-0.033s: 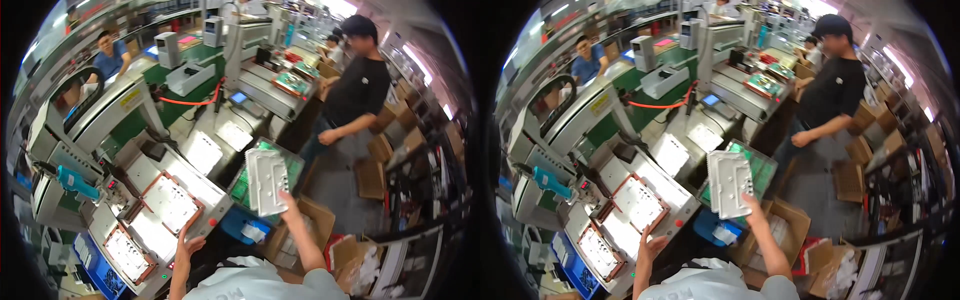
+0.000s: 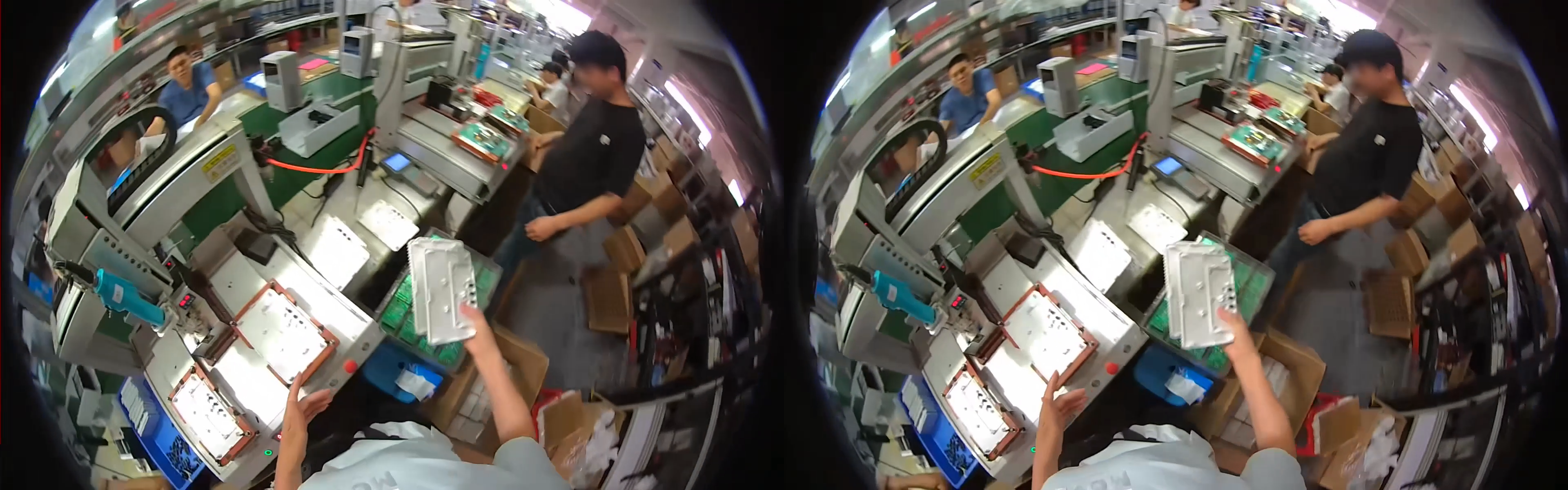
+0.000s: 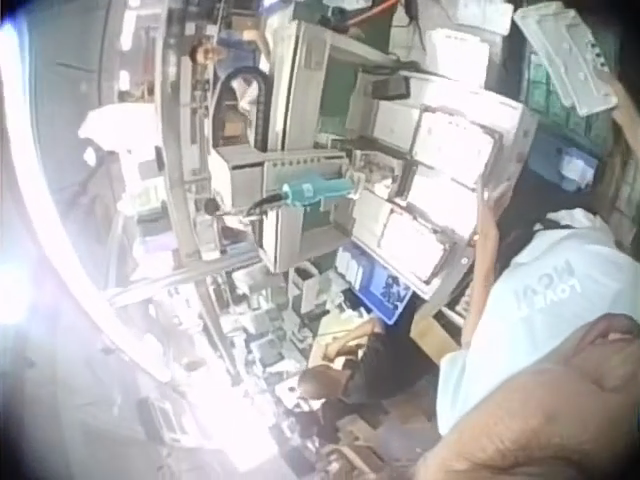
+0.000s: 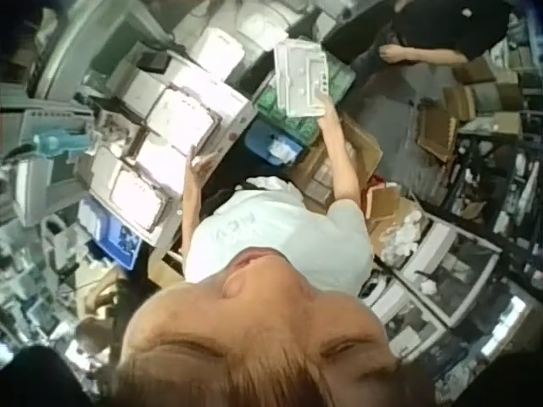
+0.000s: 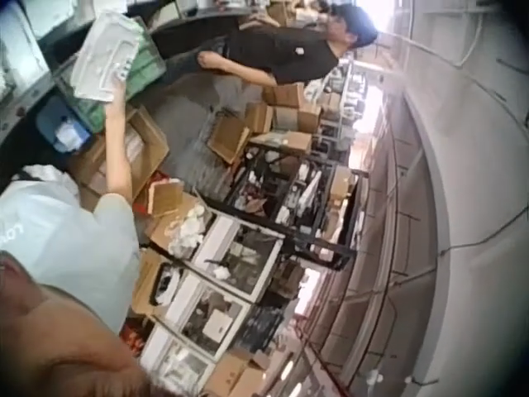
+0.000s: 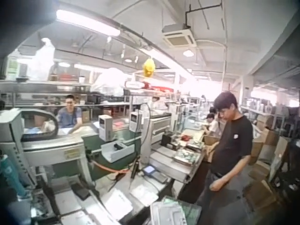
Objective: Assembling, inspecting, and packaging plastic housings for electronic components on a production line.
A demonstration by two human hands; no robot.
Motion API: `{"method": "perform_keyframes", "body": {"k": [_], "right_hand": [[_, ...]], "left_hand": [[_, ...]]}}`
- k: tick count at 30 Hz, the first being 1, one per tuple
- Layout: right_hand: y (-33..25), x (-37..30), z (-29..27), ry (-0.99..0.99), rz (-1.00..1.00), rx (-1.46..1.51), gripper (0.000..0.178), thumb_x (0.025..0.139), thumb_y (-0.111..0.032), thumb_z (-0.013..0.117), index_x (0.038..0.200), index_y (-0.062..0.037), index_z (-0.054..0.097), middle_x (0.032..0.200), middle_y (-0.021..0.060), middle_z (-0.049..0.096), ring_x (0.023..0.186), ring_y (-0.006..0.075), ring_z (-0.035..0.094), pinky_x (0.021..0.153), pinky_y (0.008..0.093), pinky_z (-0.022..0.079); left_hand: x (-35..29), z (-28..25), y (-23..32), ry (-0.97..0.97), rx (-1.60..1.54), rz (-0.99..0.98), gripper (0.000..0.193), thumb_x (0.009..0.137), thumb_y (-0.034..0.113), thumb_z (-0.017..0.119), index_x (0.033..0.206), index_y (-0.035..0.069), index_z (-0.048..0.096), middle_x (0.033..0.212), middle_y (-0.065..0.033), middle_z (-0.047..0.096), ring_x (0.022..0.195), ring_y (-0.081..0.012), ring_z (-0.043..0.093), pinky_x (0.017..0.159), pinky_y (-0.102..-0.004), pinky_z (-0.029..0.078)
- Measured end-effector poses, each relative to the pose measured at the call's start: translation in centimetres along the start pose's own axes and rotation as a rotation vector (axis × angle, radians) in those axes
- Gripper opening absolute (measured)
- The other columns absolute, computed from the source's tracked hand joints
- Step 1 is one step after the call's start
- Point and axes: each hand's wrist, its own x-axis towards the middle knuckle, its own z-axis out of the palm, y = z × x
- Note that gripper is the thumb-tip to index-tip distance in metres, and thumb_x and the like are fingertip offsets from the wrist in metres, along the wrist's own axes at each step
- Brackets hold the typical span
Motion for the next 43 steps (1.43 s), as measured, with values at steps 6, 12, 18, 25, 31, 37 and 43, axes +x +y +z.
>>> {"method": "perform_keyframes", "body": {"k": [6, 12, 18, 25, 31, 37, 43], "right_hand": [[-2.6, 18.6, -0.8, -0.069, 0.02, -0.29, 0.069, 0.076, -0.017, 0.074, 0.134, -0.0025, 0.039, 0.12, 0.0097, 0.056, 0.107, 0.023, 0.057, 0.092, 0.0357, 0.046], [-1.8, 31.1, 0.4, -0.088, 0.127, -0.493, 0.072, 0.074, -0.017, 0.076, 0.134, -0.0025, 0.039, 0.115, 0.0088, 0.058, 0.102, 0.0197, 0.058, 0.085, 0.0327, 0.048], [0.6, 36.3, 3.2, -0.084, 0.147, -0.73, 0.084, 0.07, -0.022, 0.08, 0.137, 0.0028, 0.035, 0.122, 0.0145, 0.055, 0.107, 0.0228, 0.057, 0.088, 0.0317, 0.046], [0.0, 41.1, 2.4, -0.151, 0.223, -1.29, 0.095, 0.068, -0.039, 0.078, 0.139, 0.0045, 0.033, 0.132, 0.0207, 0.049, 0.119, 0.0271, 0.05, 0.098, 0.0349, 0.039], [0.1, 39.6, 4.6, -0.036, -0.159, -1.444, 0.064, 0.076, -0.028, 0.073, 0.127, 0.0034, 0.051, 0.122, 0.0185, 0.057, 0.112, 0.0263, 0.055, 0.095, 0.0315, 0.041], [0.7, 32.4, 9.6, -0.086, -0.507, -0.966, 0.035, 0.089, -0.016, 0.059, 0.121, -0.0018, 0.057, 0.118, 0.0104, 0.059, 0.104, 0.0172, 0.057, 0.088, 0.0281, 0.045], [6.3, 13.5, 21.2, -0.404, -0.731, -0.933, 0.03, 0.093, -0.011, 0.05, 0.121, -0.0003, 0.055, 0.111, 0.0102, 0.061, 0.088, 0.0153, 0.057, 0.082, 0.0283, 0.047]], "left_hand": [[-0.4, -3.8, -2.2, 0.249, -0.105, -0.139, 0.082, 0.088, 0.069, 0.021, 0.146, 0.011, 0.021, 0.109, -0.0194, 0.063, 0.098, -0.031, 0.063, 0.086, -0.0362, 0.049], [0.3, -2.9, 1.3, 0.325, -0.075, -0.138, 0.074, 0.096, 0.057, 0.022, 0.141, -0.001, 0.027, 0.113, -0.0223, 0.06, 0.104, -0.0295, 0.06, 0.091, -0.0373, 0.045], [1.4, -1.8, 3.0, 0.459, -0.013, -0.284, 0.068, 0.099, 0.052, 0.021, 0.139, -0.001, 0.032, 0.113, -0.0218, 0.06, 0.104, -0.028, 0.06, 0.092, -0.0359, 0.044], [0.9, -1.9, 3.2, 0.506, -0.029, -0.258, 0.063, 0.1, 0.048, 0.023, 0.134, -0.003, 0.039, 0.109, -0.0208, 0.061, 0.101, -0.0271, 0.06, 0.091, -0.0356, 0.045], [-0.7, -1.9, 3.3, 0.627, -0.067, -0.186, 0.059, 0.101, 0.045, 0.025, 0.129, -0.002, 0.047, 0.106, -0.0179, 0.062, 0.098, -0.0255, 0.061, 0.09, -0.0348, 0.046], [-3.6, -2.7, 1.9, 0.75, -0.196, -0.119, 0.054, 0.101, 0.043, 0.028, 0.126, -0.001, 0.049, 0.103, -0.017, 0.062, 0.093, -0.0235, 0.062, 0.087, -0.0342, 0.047], [-9.9, -2.6, -1.4, 0.761, -0.317, 0.015, 0.046, 0.101, 0.036, 0.036, 0.128, -0.001, 0.048, 0.11, -0.0154, 0.061, 0.099, -0.0219, 0.06, 0.09, -0.0329, 0.046]]}}
